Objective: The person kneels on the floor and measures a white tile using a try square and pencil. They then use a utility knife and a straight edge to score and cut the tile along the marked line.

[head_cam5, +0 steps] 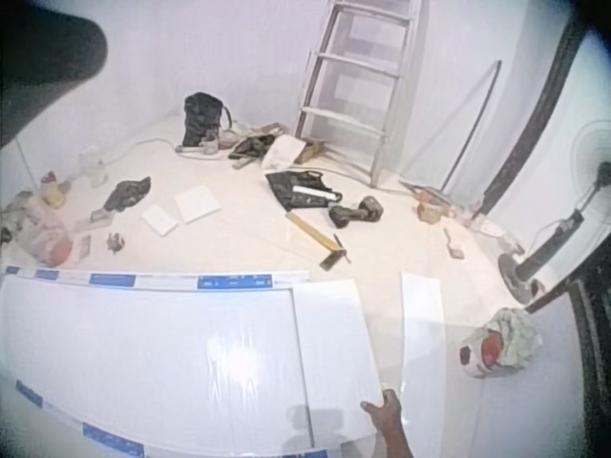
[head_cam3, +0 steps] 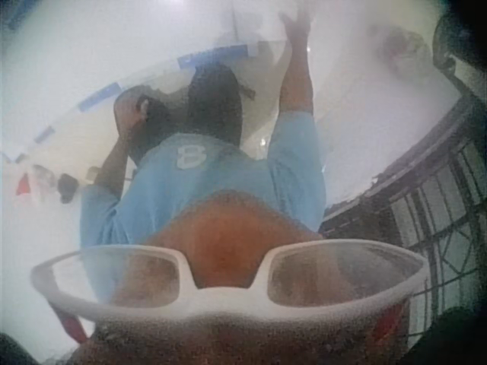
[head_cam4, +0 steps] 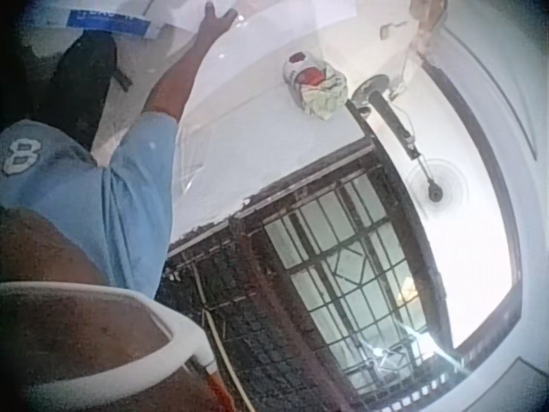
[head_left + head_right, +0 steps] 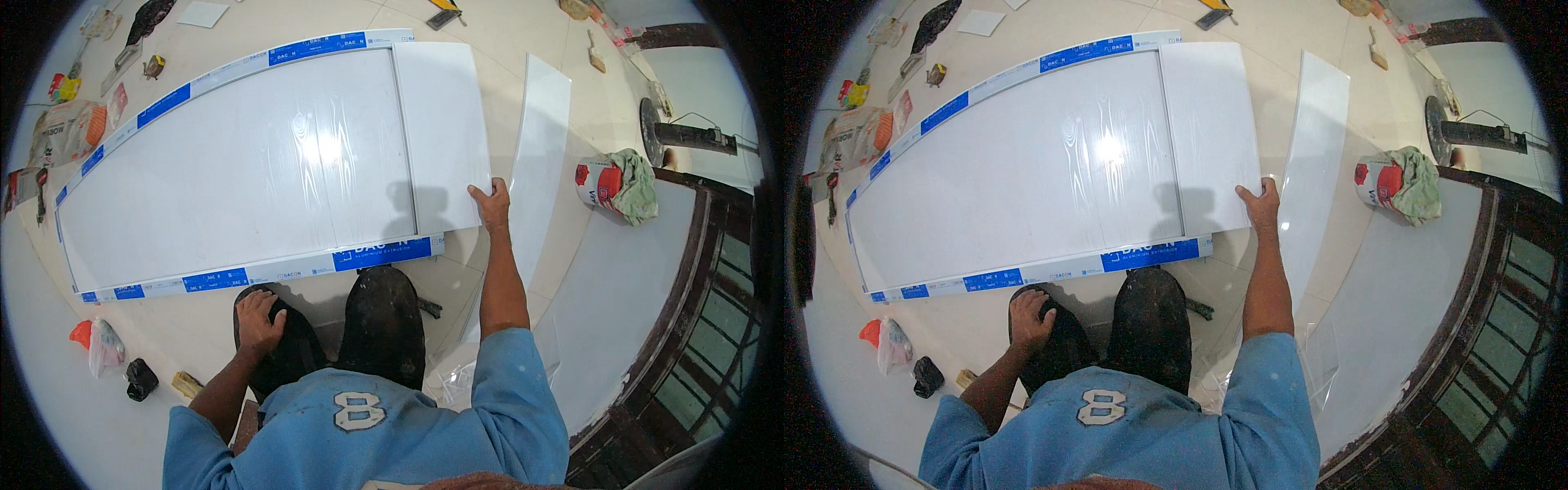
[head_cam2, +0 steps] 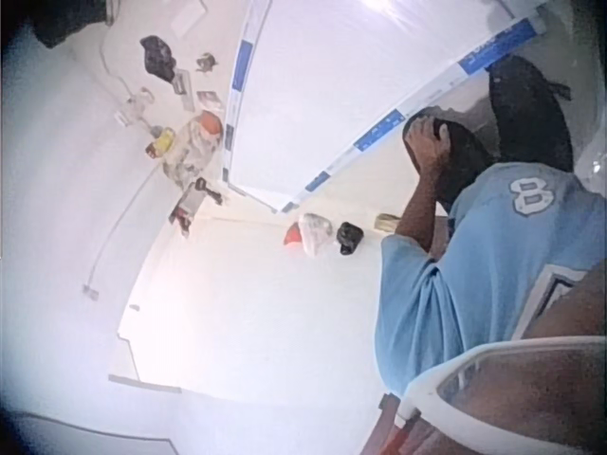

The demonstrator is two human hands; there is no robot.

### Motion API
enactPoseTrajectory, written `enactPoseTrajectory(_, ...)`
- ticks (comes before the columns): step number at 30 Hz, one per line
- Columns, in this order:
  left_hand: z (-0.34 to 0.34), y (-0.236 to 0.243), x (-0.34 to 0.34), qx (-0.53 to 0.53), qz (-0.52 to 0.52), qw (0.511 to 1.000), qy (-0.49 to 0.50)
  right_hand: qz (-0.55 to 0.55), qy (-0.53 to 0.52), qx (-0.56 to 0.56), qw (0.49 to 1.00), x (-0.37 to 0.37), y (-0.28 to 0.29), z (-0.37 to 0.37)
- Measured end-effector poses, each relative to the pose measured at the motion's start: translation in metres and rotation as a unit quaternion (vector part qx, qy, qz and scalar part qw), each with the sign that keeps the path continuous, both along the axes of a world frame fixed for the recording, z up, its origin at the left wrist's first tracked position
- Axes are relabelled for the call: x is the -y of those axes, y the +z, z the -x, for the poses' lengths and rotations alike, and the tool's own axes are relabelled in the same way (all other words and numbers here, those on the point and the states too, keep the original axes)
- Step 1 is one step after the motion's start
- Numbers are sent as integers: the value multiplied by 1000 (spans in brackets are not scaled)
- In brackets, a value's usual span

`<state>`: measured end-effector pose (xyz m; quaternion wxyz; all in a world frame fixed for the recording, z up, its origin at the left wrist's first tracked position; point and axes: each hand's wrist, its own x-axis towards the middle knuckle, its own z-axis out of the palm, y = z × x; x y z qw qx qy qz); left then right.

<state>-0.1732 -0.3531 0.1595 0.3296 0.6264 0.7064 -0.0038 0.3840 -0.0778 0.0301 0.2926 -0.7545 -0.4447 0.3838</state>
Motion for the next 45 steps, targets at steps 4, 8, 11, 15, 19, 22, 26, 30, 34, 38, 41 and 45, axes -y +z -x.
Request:
enactPoseTrajectory(4,-1,3,-3,4,5,1000,3,6,10,-4,1000,-1,-3,-4)
enactPoseTrajectory(8,-2,6,-6,5,14,1000,3,6,14,5,1000,-1,-4,-7)
enactPoseTrajectory(11,-2,7,-6,6,14,1000,-2,-2,16,21,1000,0,-4,-7)
enactPoseTrajectory(15,-1,5,-4,8,1,1000,-8,-5,10,41,999,2,-1,-3)
enactPoseTrajectory(19,-1,5,-2,7,0,1000,-7,-18,22,26,999,4,6,0)
enactPoseTrajectory(22,-1,5,-2,9,6,1000,-4,-7,23,17,1000,5,10,0)
enactPoseTrajectory(26,0,2,1,7,-1,1000,-9,4,14,28,999,3,9,1)
enactPoseTrajectory(30,4,-6,6,-6,-19,999,-27,-19,29,29,999,3,2,-3)
enactPoseTrajectory(34,7,-10,8,0,-29,999,-40,22,33,63,997,4,-6,-11)
enactPoseTrajectory(38,4,-8,6,-8,-11,999,-37,14,17,69,997,3,-12,-11)
enactPoseTrajectory(41,4,-6,4,-5,-14,999,-36,29,26,99,994,2,-11,-10)
enactPoseTrajectory(45,8,-10,6,-15,-13,999,-41,40,13,81,996,3,-7,-8)
